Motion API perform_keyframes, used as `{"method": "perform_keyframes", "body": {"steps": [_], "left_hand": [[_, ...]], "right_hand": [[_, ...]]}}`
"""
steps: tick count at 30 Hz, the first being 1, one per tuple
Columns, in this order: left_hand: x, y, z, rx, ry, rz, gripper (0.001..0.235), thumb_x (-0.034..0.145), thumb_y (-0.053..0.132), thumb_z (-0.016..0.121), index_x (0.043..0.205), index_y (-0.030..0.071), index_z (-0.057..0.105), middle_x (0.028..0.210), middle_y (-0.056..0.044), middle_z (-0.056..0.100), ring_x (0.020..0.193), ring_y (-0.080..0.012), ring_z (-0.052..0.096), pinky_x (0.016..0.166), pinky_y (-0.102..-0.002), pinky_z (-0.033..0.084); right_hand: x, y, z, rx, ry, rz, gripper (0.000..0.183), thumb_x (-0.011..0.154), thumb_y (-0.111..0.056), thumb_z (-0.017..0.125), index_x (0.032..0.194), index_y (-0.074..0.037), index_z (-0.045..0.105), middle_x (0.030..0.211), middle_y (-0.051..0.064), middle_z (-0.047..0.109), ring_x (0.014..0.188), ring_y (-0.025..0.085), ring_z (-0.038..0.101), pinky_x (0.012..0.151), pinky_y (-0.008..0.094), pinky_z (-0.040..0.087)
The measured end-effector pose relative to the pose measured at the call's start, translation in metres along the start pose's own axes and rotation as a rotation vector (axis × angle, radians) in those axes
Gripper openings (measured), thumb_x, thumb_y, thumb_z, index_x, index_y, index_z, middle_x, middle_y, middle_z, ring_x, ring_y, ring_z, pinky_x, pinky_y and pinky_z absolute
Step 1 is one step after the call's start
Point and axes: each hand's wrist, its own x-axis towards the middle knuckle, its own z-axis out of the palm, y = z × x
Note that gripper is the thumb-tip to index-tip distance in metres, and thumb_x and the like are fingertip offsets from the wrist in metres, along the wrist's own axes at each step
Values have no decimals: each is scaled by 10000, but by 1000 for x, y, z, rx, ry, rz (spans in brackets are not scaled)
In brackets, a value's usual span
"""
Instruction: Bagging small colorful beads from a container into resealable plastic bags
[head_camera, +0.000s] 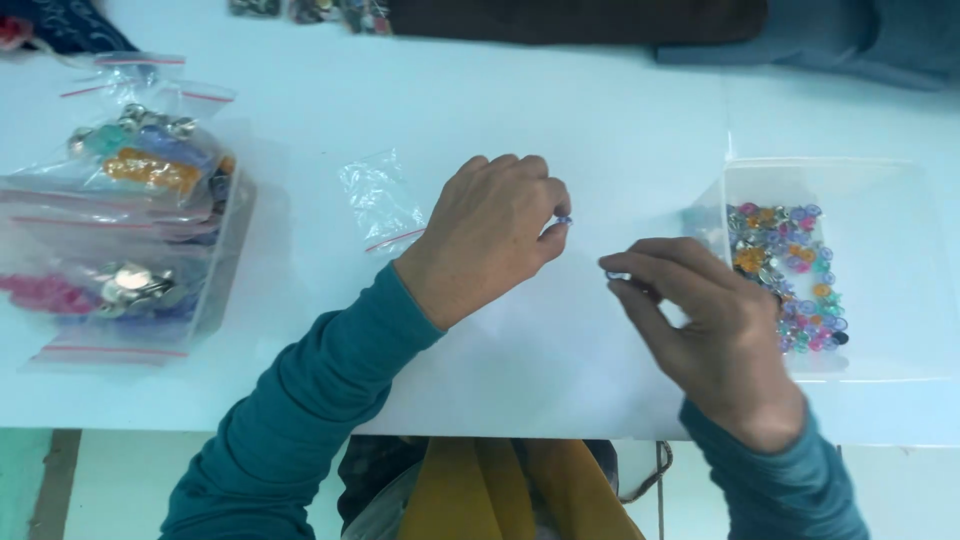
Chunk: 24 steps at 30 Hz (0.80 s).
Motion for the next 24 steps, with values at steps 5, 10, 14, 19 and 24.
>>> {"method": "perform_keyframes", "body": {"steps": [5,10,14,19,24], "left_hand": [[-23,-30,17,52,33,-99,104,888,154,749,924,60,777,746,-77,674,721,-210,687,711,-366,517],[-14,-51,47,108,75,-122,67,856,123,769,857,58,754,715,-67,653,704,-209,679,694,-362,514],[-7,-56,60,138,78,-110,61,856,119,773,849,67,741,719,-54,640,703,-199,669,701,-360,518],[-9,-56,54,129,85,-101,83,854,129,786,884,67,740,741,-60,652,725,-204,682,707,-362,520],[-12,-43,32,18,66,-113,376,896,193,774,1235,63,676,984,-133,714,944,-316,714,841,-455,495]], "right_hand": [[20,21,66,31,-1,93,199,862,113,762,1047,45,785,924,205,734,732,305,740,586,337,614],[34,49,89,-16,-48,142,222,887,125,741,1099,67,771,947,231,723,774,318,740,631,354,616],[39,66,106,-74,-99,158,221,910,79,726,1125,46,764,982,217,705,835,323,738,652,353,624],[41,70,114,-100,-100,160,204,924,51,729,1124,31,758,989,204,695,855,317,733,652,351,625],[36,56,96,-66,0,70,264,905,75,743,1168,57,736,1004,215,666,802,291,714,648,372,630]]}}
